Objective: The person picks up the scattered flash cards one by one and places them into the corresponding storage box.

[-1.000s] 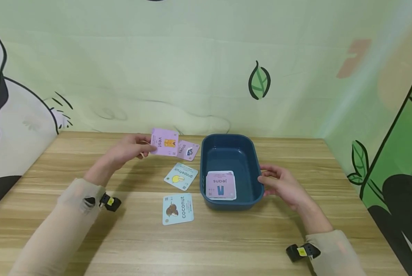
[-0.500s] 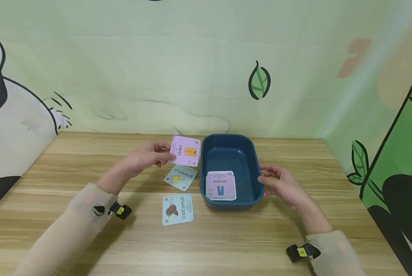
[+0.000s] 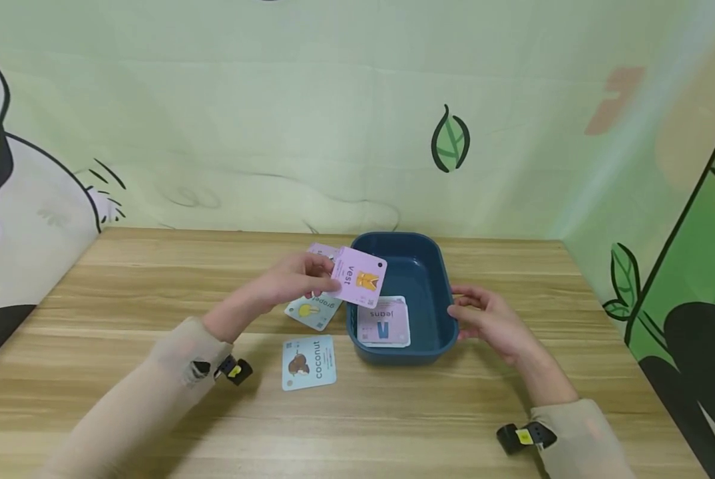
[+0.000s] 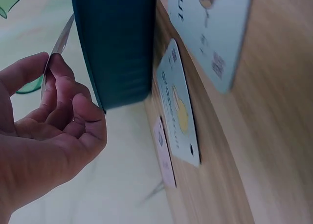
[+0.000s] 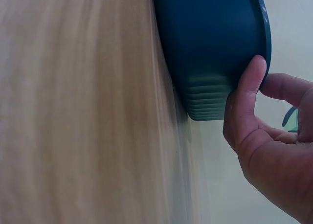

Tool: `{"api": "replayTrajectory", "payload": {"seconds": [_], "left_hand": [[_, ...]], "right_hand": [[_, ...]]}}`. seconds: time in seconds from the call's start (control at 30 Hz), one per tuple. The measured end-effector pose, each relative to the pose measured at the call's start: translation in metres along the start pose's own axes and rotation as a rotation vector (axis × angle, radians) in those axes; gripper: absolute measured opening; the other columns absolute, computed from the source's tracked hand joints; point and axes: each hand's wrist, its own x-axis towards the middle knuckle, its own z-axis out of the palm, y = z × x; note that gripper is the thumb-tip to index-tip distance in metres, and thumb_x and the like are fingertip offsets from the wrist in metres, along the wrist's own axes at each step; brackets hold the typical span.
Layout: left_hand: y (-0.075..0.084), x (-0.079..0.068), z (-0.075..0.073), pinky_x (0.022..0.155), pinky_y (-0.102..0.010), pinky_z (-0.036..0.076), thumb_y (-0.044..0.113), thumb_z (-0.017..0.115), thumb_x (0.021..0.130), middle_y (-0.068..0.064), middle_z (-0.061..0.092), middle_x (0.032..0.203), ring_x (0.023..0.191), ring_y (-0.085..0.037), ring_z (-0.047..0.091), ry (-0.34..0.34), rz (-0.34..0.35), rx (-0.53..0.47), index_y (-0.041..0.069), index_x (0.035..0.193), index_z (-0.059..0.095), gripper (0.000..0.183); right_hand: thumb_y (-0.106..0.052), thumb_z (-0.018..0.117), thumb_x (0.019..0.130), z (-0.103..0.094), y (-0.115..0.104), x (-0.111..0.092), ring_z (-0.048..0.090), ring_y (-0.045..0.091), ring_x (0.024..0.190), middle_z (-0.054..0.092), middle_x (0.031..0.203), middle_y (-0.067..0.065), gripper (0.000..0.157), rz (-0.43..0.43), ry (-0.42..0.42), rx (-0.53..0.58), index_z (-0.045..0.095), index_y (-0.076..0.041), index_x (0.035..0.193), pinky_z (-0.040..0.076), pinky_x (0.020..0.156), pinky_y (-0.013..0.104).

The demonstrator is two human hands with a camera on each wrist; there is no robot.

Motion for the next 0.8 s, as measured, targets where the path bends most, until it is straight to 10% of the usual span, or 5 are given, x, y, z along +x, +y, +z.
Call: {"api": "replayTrajectory", "payload": {"seconds": [0.8], "left_hand": [[0.019,0.014,0.033,0.060,-0.025,0.045,0.019,0.069,0.089,0.003,0.065,0.087,0.078,-0.017,0.058,-0.053,0.159,0.296,0.009,0.104,0.070,0.018]], "right_hand": [[-0.014,0.059,0.096,-0.001,0.000,0.000,0.058,0.014,0.082,0.049,0.108,0.014,0.054,0.008,0.002,0.001,0.034,0.010,0.138,0.054,0.067,0.033]]}}
